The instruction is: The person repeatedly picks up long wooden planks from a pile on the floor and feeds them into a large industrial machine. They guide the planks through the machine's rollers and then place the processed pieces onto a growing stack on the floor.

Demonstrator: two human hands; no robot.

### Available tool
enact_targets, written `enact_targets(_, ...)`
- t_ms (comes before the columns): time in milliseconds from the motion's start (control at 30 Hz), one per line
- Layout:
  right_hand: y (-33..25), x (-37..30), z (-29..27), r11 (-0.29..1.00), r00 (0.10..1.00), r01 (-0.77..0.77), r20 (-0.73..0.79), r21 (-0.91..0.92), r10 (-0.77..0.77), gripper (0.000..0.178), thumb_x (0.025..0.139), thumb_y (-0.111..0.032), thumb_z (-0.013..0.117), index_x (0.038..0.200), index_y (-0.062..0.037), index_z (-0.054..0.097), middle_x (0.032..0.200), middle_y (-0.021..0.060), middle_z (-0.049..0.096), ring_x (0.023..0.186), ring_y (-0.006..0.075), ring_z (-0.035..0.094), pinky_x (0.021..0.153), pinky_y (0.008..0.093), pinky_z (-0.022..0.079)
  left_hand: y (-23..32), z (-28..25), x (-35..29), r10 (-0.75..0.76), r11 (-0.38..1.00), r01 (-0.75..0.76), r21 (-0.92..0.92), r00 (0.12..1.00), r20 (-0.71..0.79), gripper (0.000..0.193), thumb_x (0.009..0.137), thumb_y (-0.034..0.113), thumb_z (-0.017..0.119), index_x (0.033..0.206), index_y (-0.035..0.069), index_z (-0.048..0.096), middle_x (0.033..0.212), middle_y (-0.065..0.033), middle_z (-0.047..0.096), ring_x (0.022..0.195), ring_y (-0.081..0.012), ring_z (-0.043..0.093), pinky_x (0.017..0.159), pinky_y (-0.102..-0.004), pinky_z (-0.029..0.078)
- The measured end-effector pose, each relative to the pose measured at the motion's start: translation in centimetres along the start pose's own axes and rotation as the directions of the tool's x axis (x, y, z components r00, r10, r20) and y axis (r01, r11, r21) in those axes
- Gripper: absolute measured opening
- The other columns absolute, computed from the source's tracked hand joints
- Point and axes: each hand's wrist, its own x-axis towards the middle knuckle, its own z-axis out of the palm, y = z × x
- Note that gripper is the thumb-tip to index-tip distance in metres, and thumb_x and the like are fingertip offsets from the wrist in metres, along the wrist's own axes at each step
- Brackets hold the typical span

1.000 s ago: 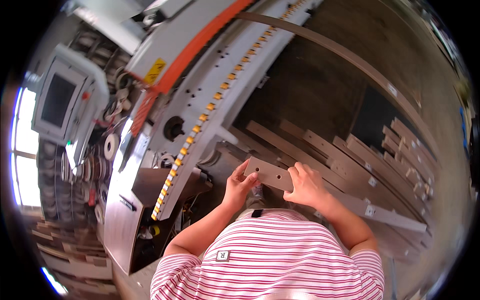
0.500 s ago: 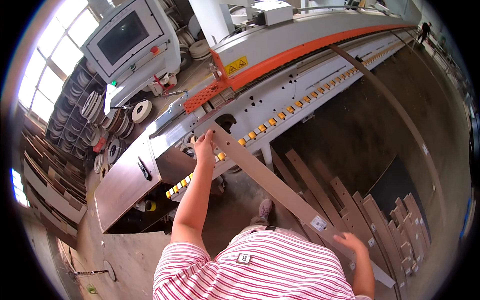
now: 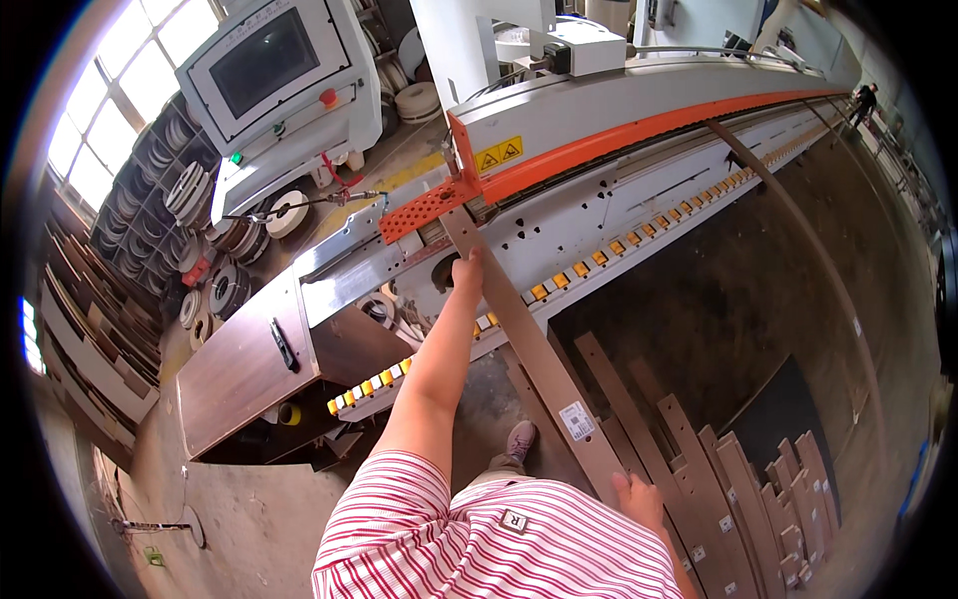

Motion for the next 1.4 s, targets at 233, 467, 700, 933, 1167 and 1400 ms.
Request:
enact_targets(233,-3.6,1.6,-0.7,1.000,0.998,-0.027,0.050,0.014,0.026,0.068,0.096,-0.061,0.034,0.095,0.0007,0.063,0.083,0.0306,0.065,0.083,0.0506,0.062,0.073,0.0565,0.049,-0.7,-0.1,3.6,0.006,0.986,-0.001,0.166,0.999,-0.033,0.066,0.094,0.054,0.048,0.113,-0.009,0.057,0.113,-0.0273,0.062,0.107,-0.0395,0.060,0.086,-0.0446,0.048)
enact_targets(467,-3.5,2.7,-1.4,0.999,0.998,-0.037,0.049,-0.006,0.037,0.072,0.094,-0.064,0.034,0.098,0.0019,0.063,0.087,0.0319,0.064,0.088,0.0502,0.062,0.077,0.0561,0.048,-0.5,0.2,3.6,0.091,0.972,-0.074,0.222,0.994,-0.063,0.070,0.095,0.056,0.043,0.113,-0.011,0.056,0.114,-0.0295,0.060,0.111,-0.0432,0.056,0.092,-0.0467,0.045)
enact_targets(700,-2.4,4.0,-1.7,0.998,0.992,-0.065,0.110,-0.026,0.068,0.072,0.094,-0.063,0.035,0.100,0.0021,0.064,0.086,0.0317,0.064,0.087,0.0502,0.062,0.077,0.0562,0.048,0.2,1.2,3.0,0.119,0.953,-0.083,0.293,0.987,-0.109,0.068,0.097,0.054,0.040,0.111,-0.010,0.056,0.114,-0.0306,0.060,0.112,-0.0451,0.055,0.093,-0.0472,0.044)
enact_targets(933,-1.0,5.3,-2.5,0.999,0.993,-0.050,0.110,0.019,0.047,0.071,0.094,-0.061,0.037,0.100,0.0035,0.065,0.085,0.0319,0.064,0.084,0.0511,0.061,0.075,0.0571,0.047,0.6,3.3,2.8,0.144,0.954,-0.102,0.282,0.981,-0.132,0.065,0.098,0.053,0.040,0.107,-0.010,0.057,0.113,-0.0318,0.060,0.110,-0.0462,0.055,0.092,-0.0477,0.045)
enact_targets(1167,1.3,8.1,-5.2,0.999,1.000,-0.017,-0.026,0.041,0.018,0.061,0.095,-0.055,0.042,0.094,0.0010,0.066,0.083,0.0317,0.063,0.084,0.0515,0.060,0.074,0.0570,0.046,1.0,8.9,3.8,0.249,0.906,-0.198,0.374,0.964,-0.093,0.059,0.100,0.047,0.037,0.108,-0.008,0.057,0.106,-0.0313,0.061,0.104,-0.0460,0.057,0.089,-0.0494,0.046)
enact_targets(1400,3.0,10.4,-6.7,0.983,0.832,0.173,-0.544,0.065,-0.110,0.027,0.090,-0.029,0.062,0.099,-0.0031,0.060,0.101,0.0196,0.063,0.098,0.0405,0.059,0.082,0.0472,0.047,0.6,13.5,8.8,0.179,0.791,-0.387,0.474,0.887,0.425,0.065,0.094,0.064,0.036,0.121,0.007,0.054,0.110,-0.0122,0.059,0.093,-0.0248,0.056,0.071,-0.0393,0.047)
